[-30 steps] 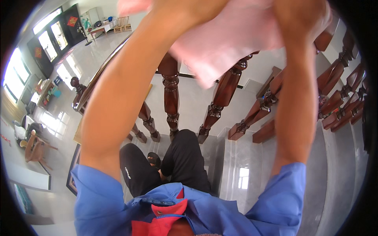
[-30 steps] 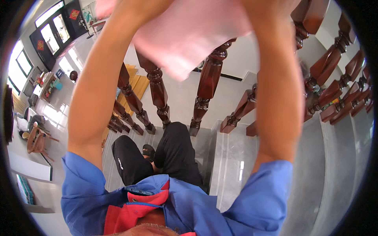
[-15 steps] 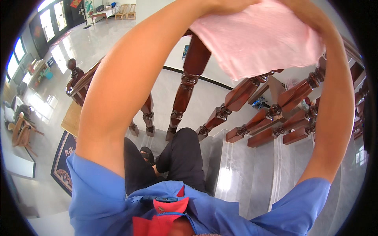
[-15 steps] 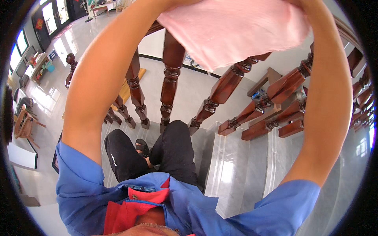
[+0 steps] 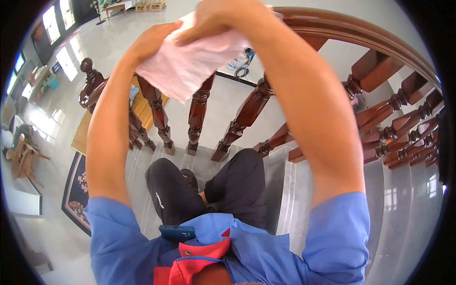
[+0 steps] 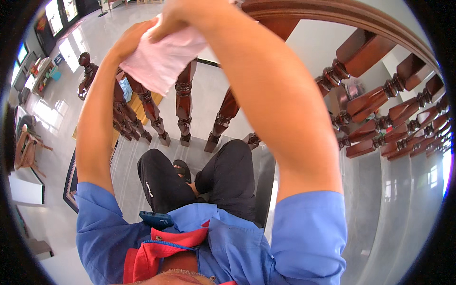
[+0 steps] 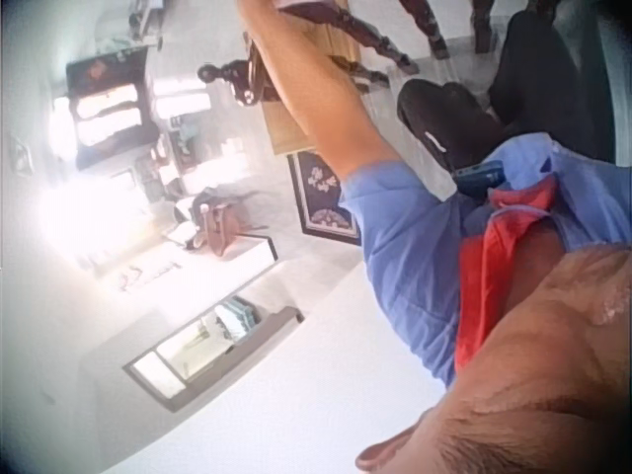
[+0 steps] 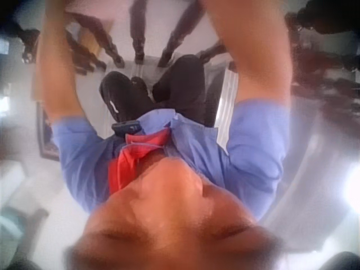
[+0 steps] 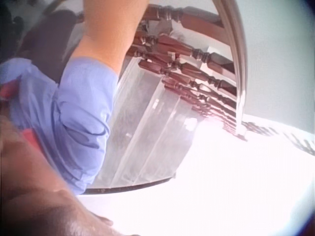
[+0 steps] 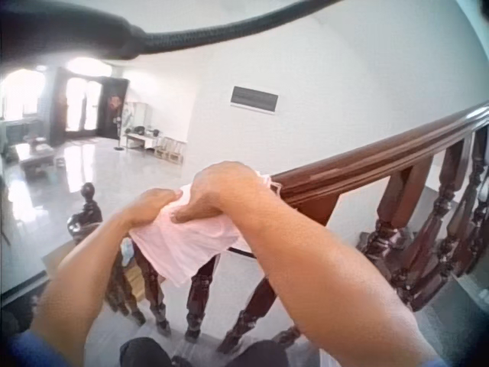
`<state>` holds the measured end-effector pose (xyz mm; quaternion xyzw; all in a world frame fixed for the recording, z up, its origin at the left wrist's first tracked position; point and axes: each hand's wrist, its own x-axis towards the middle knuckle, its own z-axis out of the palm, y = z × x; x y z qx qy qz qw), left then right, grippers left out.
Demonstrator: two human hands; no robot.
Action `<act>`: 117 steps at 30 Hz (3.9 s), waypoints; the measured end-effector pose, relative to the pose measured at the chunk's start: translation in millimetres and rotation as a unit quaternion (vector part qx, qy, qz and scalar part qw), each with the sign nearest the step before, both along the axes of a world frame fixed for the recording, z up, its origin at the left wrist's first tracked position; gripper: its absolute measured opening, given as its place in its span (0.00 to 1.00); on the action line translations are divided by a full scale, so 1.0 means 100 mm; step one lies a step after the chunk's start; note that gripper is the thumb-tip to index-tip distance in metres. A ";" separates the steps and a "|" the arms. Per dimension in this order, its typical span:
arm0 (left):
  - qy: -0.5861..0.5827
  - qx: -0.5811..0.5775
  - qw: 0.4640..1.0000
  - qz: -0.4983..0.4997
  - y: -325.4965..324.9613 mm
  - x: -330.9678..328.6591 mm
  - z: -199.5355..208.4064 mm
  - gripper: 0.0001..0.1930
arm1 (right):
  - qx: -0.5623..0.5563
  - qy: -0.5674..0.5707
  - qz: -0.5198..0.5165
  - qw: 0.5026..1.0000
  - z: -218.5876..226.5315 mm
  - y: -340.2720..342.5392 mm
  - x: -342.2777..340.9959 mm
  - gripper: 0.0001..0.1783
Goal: The person cleans a staircase railing by wiping the wooden handrail and balusters with a cloth.
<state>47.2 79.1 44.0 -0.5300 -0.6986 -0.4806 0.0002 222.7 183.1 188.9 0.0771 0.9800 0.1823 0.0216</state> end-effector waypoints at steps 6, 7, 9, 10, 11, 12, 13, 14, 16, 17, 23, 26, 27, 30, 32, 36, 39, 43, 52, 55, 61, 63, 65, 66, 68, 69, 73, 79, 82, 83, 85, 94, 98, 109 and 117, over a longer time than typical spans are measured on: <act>0.042 -0.020 0.998 0.043 -0.37 -0.65 -0.45 0.26 | -0.029 0.073 0.047 0.996 -0.51 -0.13 -0.43 0.41; -0.001 -0.024 1.000 0.019 -0.31 -0.70 -0.49 0.26 | -0.021 0.081 0.035 0.996 -0.56 -0.12 -0.46 0.40; 0.020 -0.034 0.999 -0.001 -0.35 -0.79 -0.54 0.25 | -0.016 0.098 0.020 0.995 -0.56 -0.21 -0.43 0.39; 0.083 -0.034 0.996 -0.001 -0.36 -0.82 -0.55 0.25 | -0.020 0.089 0.013 0.996 -0.53 -0.25 -0.39 0.39; 0.091 -0.033 0.995 -0.011 -0.31 -0.67 -0.51 0.25 | -0.022 0.079 0.003 0.997 -0.51 -0.22 -0.33 0.38; 0.055 -0.054 0.996 0.053 -0.33 -0.47 -0.45 0.25 | -0.023 0.088 -0.002 0.996 -0.47 -0.20 -0.28 0.38; 0.019 -0.073 0.990 0.119 -0.35 -0.32 -0.38 0.26 | -0.032 0.068 -0.006 0.997 -0.42 -0.18 -0.23 0.37; 0.031 -0.073 0.989 0.122 -0.38 -0.30 -0.34 0.26 | -0.041 0.050 -0.004 0.998 -0.34 -0.18 -0.18 0.37; -0.058 -0.001 0.995 0.084 -0.35 -0.34 -0.37 0.27 | -0.032 0.035 -0.008 0.999 -0.15 -0.10 -0.02 0.36; -0.055 0.019 0.997 0.054 -0.24 -0.21 -0.31 0.28 | -0.036 0.035 -0.011 0.999 -0.08 0.00 0.11 0.36; 0.104 0.074 0.991 0.030 0.64 1.10 0.67 0.26 | -0.007 0.150 0.011 0.989 0.60 0.72 1.26 0.41; 0.086 0.109 0.990 -0.013 1.16 1.89 1.26 0.25 | 0.017 0.121 -0.072 0.990 1.25 0.91 2.07 0.39; 0.118 0.124 0.985 -0.005 1.29 2.07 1.41 0.25 | 0.066 0.222 -0.052 0.971 1.21 0.98 2.28 0.35; 0.163 0.112 0.980 0.032 1.57 2.57 1.84 0.22 | 0.224 0.213 -0.079 0.948 1.32 1.44 2.50 0.29; 0.190 0.134 0.970 0.077 1.64 2.99 2.02 0.25 | 0.229 0.485 0.025 0.843 1.25 1.66 2.81 0.18; 0.342 0.414 0.840 0.077 1.96 3.10 1.78 0.19 | 0.308 0.618 0.210 0.692 0.80 1.94 2.90 0.11; 0.395 0.477 0.780 0.096 2.06 3.08 1.50 0.17 | 0.322 0.687 0.260 0.598 0.48 2.28 2.96 0.14; 0.399 0.478 0.780 0.068 1.98 3.17 0.89 0.22 | 0.101 0.731 0.256 0.624 -0.18 2.21 2.71 0.20; -0.212 0.388 0.860 -0.255 2.30 3.51 0.89 0.31 | -0.330 0.672 0.234 0.620 -0.27 1.86 2.85 0.28; -0.270 0.325 0.861 -0.283 2.37 3.43 1.22 0.31 | -0.307 0.686 0.156 0.641 -0.03 1.78 2.77 0.33; -0.127 0.400 0.893 -0.165 2.57 3.45 0.86 0.27 | -0.269 0.757 0.196 0.563 -0.32 1.86 2.44 0.30; -0.108 0.355 0.922 -0.112 2.53 3.45 0.57 0.26 | -0.158 0.740 0.128 0.642 -0.64 1.93 2.51 0.33; -0.101 0.336 0.930 -0.113 2.54 3.40 0.16 0.26 | -0.232 0.731 0.127 0.629 -1.08 1.95 2.46 0.33; -0.091 0.323 0.934 -0.125 2.56 3.40 -0.06 0.25 | -0.294 0.723 0.129 0.612 -1.32 1.99 2.47 0.32; -0.121 0.287 0.940 -0.142 2.49 3.41 -0.49 0.25 | -0.378 0.671 0.085 0.632 -1.71 1.94 2.58 0.36; -0.141 0.253 0.945 -0.154 2.41 3.37 -0.72 0.25 | -0.394 0.664 0.084 0.630 -1.90 1.90 2.57 0.37; -0.164 0.211 0.950 -0.163 2.24 3.40 -1.57 0.32 | -0.410 0.665 0.055 0.622 -2.76 1.80 2.61 0.40; -0.153 0.089 0.968 -0.179 2.00 3.39 -2.23 0.32 | -0.503 0.609 -0.038 0.612 -3.63 1.62 2.78 0.37; -0.209 0.048 0.959 -0.187 1.89 3.38 -2.38 0.32 | -0.550 0.605 -0.059 0.573 -3.88 1.55 2.78 0.39; -0.208 0.048 0.960 -0.183 1.85 3.37 -2.53 0.32 | -0.578 0.599 -0.049 0.553 -3.95 1.50 2.75 0.40; -0.210 -0.006 0.965 -0.156 1.86 3.42 -2.88 0.33 | -0.612 0.578 -0.096 0.531 -4.40 1.57 2.76 0.38; -0.127 -0.088 0.988 -0.019 1.72 3.52 -3.08 0.30 | -0.589 0.519 -0.279 0.553 -4.61 1.41 2.80 0.26; -0.227 0.052 0.972 -0.001 1.34 3.60 -2.98 0.20 | -0.461 0.545 -0.284 0.640 -4.27 0.84 2.92 0.30; -0.023 0.429 0.897 0.106 1.04 2.97 -0.89 0.23 | -0.222 0.702 0.147 0.660 -2.22 0.80 1.89 0.34; -0.166 0.384 0.908 -0.028 1.24 2.68 -0.07 0.26 | -0.492 0.658 0.181 0.541 -1.20 0.89 1.27 0.31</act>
